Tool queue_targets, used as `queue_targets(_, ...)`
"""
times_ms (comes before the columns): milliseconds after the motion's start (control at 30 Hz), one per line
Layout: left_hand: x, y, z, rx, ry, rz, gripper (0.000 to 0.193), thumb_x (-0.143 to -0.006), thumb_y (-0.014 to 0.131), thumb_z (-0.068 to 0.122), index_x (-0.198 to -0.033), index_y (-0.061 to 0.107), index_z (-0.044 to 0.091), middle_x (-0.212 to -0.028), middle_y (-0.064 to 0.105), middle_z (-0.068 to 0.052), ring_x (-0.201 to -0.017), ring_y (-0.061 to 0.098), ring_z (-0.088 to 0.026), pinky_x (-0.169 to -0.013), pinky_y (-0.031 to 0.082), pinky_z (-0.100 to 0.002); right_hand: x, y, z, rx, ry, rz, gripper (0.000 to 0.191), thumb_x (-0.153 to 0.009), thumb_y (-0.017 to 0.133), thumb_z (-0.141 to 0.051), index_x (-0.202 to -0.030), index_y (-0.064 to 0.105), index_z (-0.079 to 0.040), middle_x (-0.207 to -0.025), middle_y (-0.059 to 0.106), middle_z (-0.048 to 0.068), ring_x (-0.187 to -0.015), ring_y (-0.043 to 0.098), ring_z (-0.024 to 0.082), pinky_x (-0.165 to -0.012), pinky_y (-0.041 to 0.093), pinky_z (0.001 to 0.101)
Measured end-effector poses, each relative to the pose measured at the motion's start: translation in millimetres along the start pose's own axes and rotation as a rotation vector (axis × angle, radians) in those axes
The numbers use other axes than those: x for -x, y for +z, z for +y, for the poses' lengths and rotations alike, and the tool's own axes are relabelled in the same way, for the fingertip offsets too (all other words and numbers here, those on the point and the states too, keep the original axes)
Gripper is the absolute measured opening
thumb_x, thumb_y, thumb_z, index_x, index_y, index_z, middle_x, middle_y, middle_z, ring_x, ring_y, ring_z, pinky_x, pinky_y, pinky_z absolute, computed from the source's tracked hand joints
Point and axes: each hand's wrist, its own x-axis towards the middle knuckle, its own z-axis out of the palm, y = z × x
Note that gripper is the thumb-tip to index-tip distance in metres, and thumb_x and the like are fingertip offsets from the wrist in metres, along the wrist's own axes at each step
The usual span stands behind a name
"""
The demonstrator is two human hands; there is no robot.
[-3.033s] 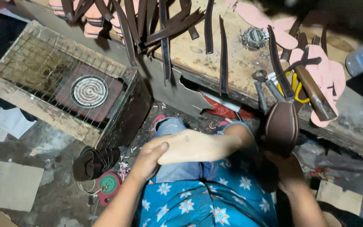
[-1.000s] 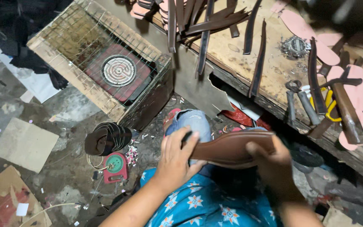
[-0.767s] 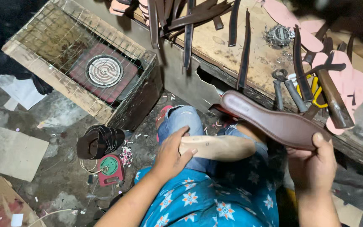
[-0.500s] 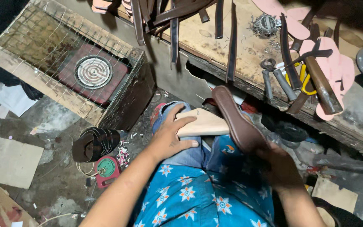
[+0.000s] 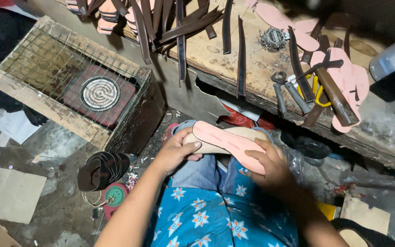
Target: The person sits on the floor of a shoe workshop and works on a shoe held across their lap. They hammer the shoe with a cobbler's hammer, heat a strip over a small charcoal heater, press a pink insole into the shoe, and hammer the insole edge to secure it.
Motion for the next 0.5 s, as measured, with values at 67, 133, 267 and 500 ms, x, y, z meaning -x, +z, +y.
queue_targets(67, 0, 2, 1, 0.08, 0.038, -0.027, 0.045, -0.093, 0.067, 0.019, -0.136, 0.06, 0.008, -0.121, 0.07, -0.003, -0.099, 0.071, -0.011, -0.077, 0.063, -0.029, -8, 4, -4, -0.031, -0.063, 0.045, 0.058, -0.061, 0.087, -0.027, -0.112, 0.067, -0.008, -0.139, 0.053, 0.027, -0.124, 0.052, 0.047, -0.103, 0.041, 0.0536)
queue_targets(133, 0, 5, -1, 0.096, 0.001, -0.023, 0.046, -0.092, 0.068, 0.018, -0.136, 0.061, 0.009, -0.118, 0.071, -0.004, -0.092, 0.071, -0.012, -0.074, 0.062, -0.029, -14, 8, -9, -0.073, -0.124, 0.094, 0.057, -0.061, 0.089, -0.03, -0.106, 0.063, -0.007, -0.14, 0.051, 0.027, -0.128, 0.05, 0.048, -0.105, 0.04, 0.0549)
queue_targets(267, 2, 11, -14, 0.106, -0.079, -0.032, 0.047, -0.093, 0.068, 0.021, -0.138, 0.06, 0.01, -0.11, 0.072, -0.009, -0.077, 0.069, -0.016, -0.069, 0.059, -0.029, -25, 14, -21, -0.11, -0.132, 0.08, 0.058, -0.066, 0.088, -0.028, -0.11, 0.06, -0.005, -0.137, 0.056, 0.022, -0.127, 0.053, 0.043, -0.107, 0.042, 0.0506)
queue_targets(500, 3, 5, -23, 0.118, -0.021, -0.053, 0.052, -0.093, 0.067, 0.025, -0.142, 0.056, 0.01, -0.112, 0.072, -0.005, -0.081, 0.072, -0.015, -0.072, 0.061, -0.028, -44, 14, -22, -0.025, 0.082, -0.116, 0.08, -0.069, 0.084, -0.027, -0.139, 0.055, -0.004, -0.127, 0.06, 0.016, -0.12, 0.054, 0.037, -0.101, 0.039, 0.046)
